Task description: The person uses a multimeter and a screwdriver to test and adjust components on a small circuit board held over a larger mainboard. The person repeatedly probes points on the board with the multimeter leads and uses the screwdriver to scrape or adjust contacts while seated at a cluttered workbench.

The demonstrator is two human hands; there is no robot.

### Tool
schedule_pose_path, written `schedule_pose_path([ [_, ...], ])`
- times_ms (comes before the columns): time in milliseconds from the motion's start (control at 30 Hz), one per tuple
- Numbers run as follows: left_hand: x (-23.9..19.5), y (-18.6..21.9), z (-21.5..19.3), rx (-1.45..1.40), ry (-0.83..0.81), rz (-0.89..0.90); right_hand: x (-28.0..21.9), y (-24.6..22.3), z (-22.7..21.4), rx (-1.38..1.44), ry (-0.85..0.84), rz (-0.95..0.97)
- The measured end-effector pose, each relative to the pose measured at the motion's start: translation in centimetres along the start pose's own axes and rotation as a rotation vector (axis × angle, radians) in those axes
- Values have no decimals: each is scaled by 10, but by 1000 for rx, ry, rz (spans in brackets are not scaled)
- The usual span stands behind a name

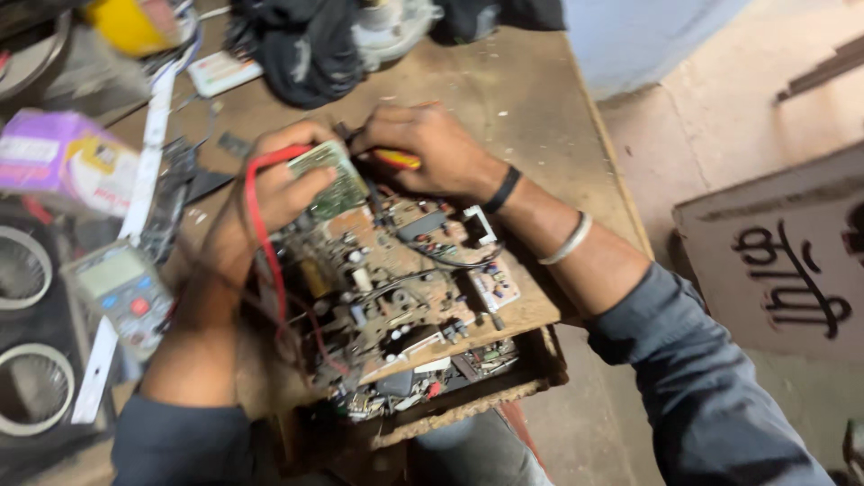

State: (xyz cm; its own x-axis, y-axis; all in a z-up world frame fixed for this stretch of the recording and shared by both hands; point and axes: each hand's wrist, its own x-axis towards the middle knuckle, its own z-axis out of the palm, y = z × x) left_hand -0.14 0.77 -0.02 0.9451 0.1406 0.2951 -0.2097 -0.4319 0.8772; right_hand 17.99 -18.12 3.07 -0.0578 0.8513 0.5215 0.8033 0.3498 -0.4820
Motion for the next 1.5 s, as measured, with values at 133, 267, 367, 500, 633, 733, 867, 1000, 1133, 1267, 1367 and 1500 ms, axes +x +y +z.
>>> schedule_pose_path([
  [133, -2, 3, -4, 18, -32, 39, 3, -2, 1, -11, -37, 11],
  [267, -2, 5, -5, -22, -40, 87, 5, -3, 4, -49, -39, 0],
  [367, -1, 8, -4, 18, -20, 53, 6, -5, 6, -18, -29, 18],
  [500, -2, 12, 0, 23, -17, -91, 6, -7, 8, -34, -24, 40],
  [633, -4, 15, -1, 68, 7, -153, 7, -6, 7, -44, -31, 25],
  [733, -4, 13, -1, 84, 20, -93, 5, -4, 8, -46, -35, 38],
  [867, -1, 10, 3, 72, 51, -52, 5, -5, 11, -41, -7, 99],
  [1000, -1, 9, 2, 71, 69, -31, 4, -3, 10, 0, -28, 77],
  [1133, -2, 6, 1, 38, 65, -149, 3, 0, 11, 17, -8, 108],
  [1267, 0, -2, 1, -47, 54, -26, 2, 2, 11, 100, 26, 155],
  [1367, 3, -7, 3, -85, 29, -73, 2, 1, 10, 124, 23, 169],
  [1500, 3, -9, 5, -99, 39, 7, 2, 0, 11, 134, 43, 157],
])
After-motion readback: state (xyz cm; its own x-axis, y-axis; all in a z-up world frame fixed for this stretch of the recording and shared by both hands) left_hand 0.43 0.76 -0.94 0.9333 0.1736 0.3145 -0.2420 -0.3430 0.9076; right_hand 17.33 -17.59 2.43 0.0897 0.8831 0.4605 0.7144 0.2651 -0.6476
